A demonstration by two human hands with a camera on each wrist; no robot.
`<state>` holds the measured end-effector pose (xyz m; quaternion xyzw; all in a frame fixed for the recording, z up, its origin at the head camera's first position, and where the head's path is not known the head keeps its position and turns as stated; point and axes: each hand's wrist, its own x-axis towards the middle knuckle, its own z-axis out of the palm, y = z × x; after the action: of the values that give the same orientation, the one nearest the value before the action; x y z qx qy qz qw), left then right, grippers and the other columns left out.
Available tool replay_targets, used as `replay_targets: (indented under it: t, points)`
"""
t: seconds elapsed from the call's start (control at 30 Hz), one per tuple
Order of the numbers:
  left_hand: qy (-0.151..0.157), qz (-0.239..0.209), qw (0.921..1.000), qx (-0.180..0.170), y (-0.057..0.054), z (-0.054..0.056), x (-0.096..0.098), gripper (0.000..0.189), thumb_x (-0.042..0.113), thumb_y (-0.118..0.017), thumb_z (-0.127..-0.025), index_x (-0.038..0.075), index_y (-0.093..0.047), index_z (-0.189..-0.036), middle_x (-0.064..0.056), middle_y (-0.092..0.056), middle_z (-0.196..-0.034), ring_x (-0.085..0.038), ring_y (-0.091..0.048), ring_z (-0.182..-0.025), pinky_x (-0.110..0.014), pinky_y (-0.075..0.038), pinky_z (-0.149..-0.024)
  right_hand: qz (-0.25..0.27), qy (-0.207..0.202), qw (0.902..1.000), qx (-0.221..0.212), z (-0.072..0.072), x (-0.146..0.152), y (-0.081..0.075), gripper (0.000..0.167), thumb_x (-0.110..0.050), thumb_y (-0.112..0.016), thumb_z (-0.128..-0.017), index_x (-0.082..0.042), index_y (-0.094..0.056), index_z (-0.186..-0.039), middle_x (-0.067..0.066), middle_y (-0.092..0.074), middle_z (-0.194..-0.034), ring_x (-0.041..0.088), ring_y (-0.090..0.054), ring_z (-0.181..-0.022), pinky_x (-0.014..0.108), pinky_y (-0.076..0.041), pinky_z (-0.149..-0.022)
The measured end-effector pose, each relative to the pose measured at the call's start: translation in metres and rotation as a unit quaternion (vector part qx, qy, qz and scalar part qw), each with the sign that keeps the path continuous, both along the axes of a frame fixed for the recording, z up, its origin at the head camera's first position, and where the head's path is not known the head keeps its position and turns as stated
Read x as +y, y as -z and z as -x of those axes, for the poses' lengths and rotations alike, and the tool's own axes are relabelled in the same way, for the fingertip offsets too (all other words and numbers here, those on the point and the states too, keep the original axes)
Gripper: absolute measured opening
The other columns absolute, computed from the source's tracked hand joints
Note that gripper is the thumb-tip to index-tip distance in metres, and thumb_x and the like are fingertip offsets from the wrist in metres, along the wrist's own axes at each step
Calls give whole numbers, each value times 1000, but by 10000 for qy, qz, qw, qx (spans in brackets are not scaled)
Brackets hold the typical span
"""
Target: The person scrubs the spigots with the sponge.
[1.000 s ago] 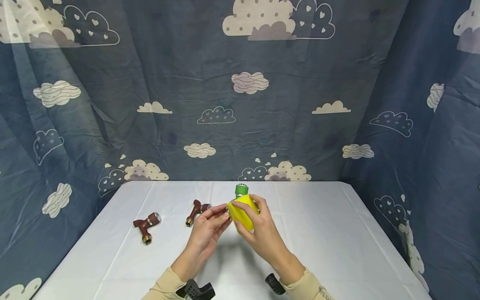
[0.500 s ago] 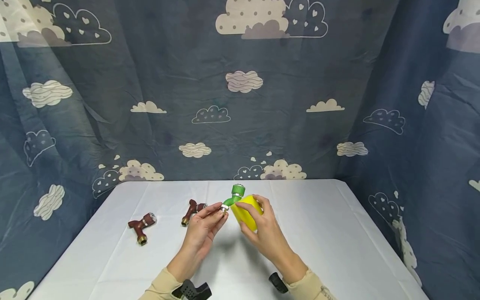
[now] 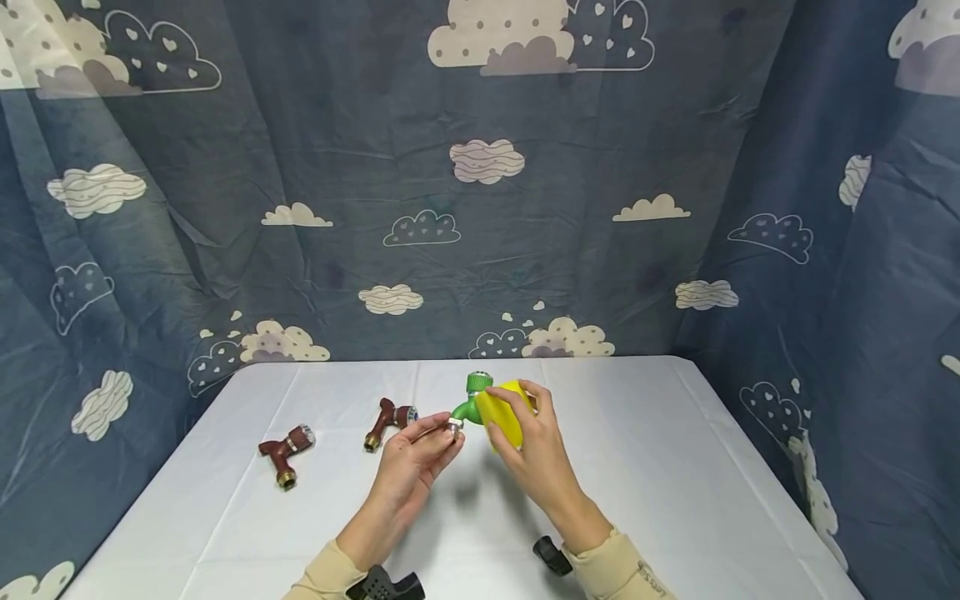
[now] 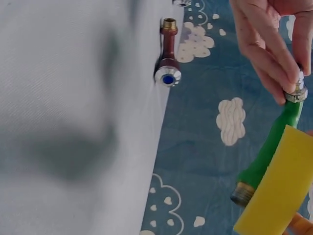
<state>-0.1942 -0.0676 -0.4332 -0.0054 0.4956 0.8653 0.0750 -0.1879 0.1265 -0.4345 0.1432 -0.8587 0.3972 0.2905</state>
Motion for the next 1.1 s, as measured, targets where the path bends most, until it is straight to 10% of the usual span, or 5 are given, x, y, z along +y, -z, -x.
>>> replay_targets:
  t: [0.4,1.1]
  points:
    - [848,644,9940,268,-2,2,-7,55,-10,-70,-95,-11,-55,-147,-2,-78,-107,-14,-79,-97,-33,-66,-96,147,-258,9994,-182,-3,-8,-5,45,-13,-80,-97,-25,-69,-139,21,-47,-152,37,-63,-120,53,-63,-98]
    - [910,955,9903,426,-4,3,-9,65,-11,-72,-93,-10,-47,-153,2,-78,-105,-10,-78,-96,-27,-67,-90,-112,-754,9970,104,-13,-15,-6,42,-15,-81,-97,-27,-71,-136,18,-47,-153,36,-59,-131,49,-65,-96]
